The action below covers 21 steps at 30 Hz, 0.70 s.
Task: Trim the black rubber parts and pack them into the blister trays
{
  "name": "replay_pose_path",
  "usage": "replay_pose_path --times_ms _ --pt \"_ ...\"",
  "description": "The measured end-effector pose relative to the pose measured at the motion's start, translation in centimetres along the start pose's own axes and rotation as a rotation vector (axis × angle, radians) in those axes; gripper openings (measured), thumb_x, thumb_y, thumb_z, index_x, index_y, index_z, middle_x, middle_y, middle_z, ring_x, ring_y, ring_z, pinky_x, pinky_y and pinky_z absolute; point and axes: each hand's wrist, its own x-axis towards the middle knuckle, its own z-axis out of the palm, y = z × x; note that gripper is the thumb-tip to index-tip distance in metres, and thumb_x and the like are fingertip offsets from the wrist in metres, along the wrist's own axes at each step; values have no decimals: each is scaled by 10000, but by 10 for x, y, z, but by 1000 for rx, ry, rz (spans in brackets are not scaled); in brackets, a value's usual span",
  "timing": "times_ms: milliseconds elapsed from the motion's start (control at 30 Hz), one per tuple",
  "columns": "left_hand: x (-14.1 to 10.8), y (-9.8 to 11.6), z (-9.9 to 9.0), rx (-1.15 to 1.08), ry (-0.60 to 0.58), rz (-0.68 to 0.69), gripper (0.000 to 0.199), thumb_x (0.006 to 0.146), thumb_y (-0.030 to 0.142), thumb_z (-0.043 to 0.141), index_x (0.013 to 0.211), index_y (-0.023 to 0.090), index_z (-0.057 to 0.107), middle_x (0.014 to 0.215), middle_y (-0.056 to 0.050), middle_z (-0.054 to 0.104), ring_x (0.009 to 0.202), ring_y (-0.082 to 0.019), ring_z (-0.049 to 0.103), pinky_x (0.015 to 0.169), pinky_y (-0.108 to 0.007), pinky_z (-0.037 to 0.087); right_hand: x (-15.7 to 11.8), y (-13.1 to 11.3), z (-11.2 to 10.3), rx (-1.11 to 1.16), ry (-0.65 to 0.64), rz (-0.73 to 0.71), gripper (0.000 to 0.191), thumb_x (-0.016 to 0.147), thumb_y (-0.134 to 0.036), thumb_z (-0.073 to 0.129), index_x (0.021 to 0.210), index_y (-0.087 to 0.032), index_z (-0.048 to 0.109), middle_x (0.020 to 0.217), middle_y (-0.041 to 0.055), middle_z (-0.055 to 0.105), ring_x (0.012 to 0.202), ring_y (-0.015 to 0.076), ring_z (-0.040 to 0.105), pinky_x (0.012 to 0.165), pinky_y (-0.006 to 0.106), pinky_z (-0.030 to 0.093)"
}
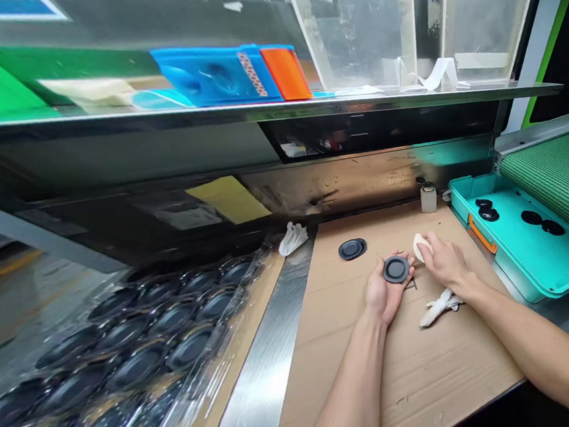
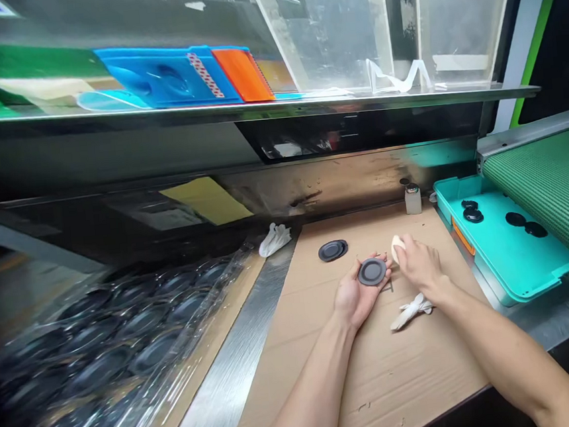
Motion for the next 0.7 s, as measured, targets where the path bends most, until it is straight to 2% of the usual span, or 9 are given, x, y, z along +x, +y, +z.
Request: replay_pose_path --times_ms 100,233,333,400,533,633,700 --pt "2 3 -2 -18 -9 10 347 1031 343 367 1019 126 637 1021 -151 724 925 -254 721 765 -401 595 -1 9 -3 194 1 -31 319 1005 -439 429 1218 -259 584 1004 49 748 877 214 690 715 274 421" --pt "6 -4 -4 15 -38 32 322 1019 317 413 1058 125 668 1031 -132 724 955 -227 706 888 -405 565 -6 4 4 421 -143 -206 251 954 -412 527 1121 -262 641 964 8 737 835 169 665 707 243 431" --pt "7 -11 -6 88 -102 66 318 998 331 477 1099 119 691 1086 -139 722 1000 -236 698 946 -398 538 -9 -5 12 521 -163 -212 211 939 -372 536 1044 -235 659 885 -7 716 775 144 633 697 231 429" --pt "6 -13 -8 122 -101 77 304 979 329 521 1075 110 709 1078 -139 727 991 -233 700 958 -379 530 -10 -7 13 561 -197 -209 204 927 -349 539 1021 -218 663 827 -15 700 716 131 604 656 222 415" --pt "6 -12 -10 91 -75 74 283 960 321 556 991 100 730 1052 -142 733 969 -229 703 927 -367 545 -10 -7 3 406 -299 -279 142 850 -279 608 928 -216 709 881 6 722 786 150 622 682 231 407" --pt "7 -12 -9 100 -81 92 275 967 306 550 963 97 728 1002 -130 735 866 -206 707 860 -368 569 -10 -9 -3 196 -196 -177 213 897 -318 564 1034 -258 716 874 27 736 816 191 650 694 261 404" --pt "8 -13 -8 112 -59 93 290 988 289 512 952 95 724 955 -116 733 816 -187 703 833 -352 576 -10 -12 -3 162 -138 -145 265 942 -338 508 1122 -279 693 909 32 748 831 200 665 713 270 415"
